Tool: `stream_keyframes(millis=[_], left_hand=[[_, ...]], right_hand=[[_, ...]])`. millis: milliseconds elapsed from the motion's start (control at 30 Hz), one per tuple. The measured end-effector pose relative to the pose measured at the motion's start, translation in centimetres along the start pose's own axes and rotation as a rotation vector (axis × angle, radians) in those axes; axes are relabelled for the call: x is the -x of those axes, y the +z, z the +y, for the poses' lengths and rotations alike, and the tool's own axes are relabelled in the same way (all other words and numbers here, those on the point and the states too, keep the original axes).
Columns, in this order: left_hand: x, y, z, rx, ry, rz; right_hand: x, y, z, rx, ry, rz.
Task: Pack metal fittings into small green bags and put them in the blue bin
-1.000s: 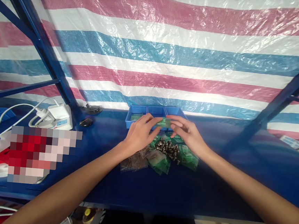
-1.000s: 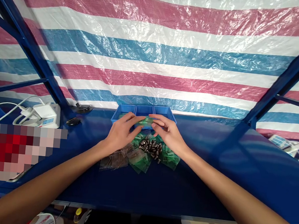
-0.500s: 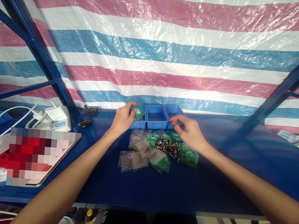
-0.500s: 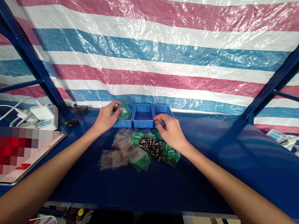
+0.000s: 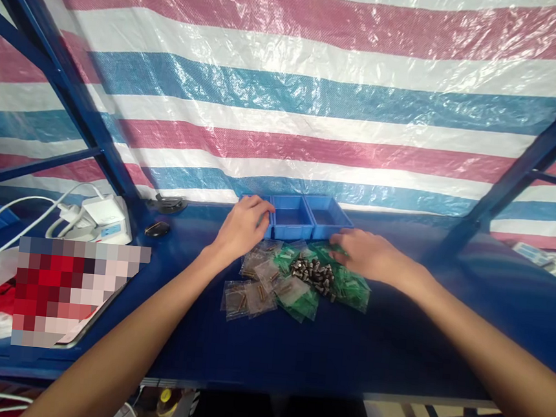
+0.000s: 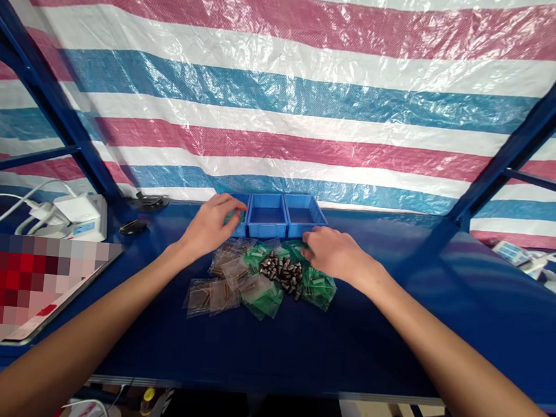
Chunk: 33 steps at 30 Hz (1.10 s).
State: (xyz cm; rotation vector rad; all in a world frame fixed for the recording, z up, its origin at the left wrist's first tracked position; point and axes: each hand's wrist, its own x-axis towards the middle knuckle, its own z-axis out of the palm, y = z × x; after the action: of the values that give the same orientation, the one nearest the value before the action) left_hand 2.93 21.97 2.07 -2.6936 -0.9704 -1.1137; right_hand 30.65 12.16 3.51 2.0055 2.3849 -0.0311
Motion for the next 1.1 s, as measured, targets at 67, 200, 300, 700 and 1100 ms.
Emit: stream_keyframes(millis=[67,200,300,700,1100], left_hand=[[0.1,0.1,0.7,-0.014,0.056,-0.066],[0.5,0.3,1.4,-0.012,0.066,-0.178],[0.6,0.5,1.3,0.024,0.034,-0.209],[0.6,0.9,1.9,-0.018,0.099,-0.134],[0.8,0.2,4.3,0.023,0.287,-0.092]], right_hand=[[0.3,-0.1,-0.3,0.024,0.003,-0.028],[0.5,-0.3,-0.8,0.053,-0.008,-0.051],[0.5,-0.5,-1.2,0.105,0.013,-0.097],[1.2,-1.5,-2.1,0.214,0.166,0.162],[0.8,-0.4,-2.9,-0.703,-0.129,0.722]])
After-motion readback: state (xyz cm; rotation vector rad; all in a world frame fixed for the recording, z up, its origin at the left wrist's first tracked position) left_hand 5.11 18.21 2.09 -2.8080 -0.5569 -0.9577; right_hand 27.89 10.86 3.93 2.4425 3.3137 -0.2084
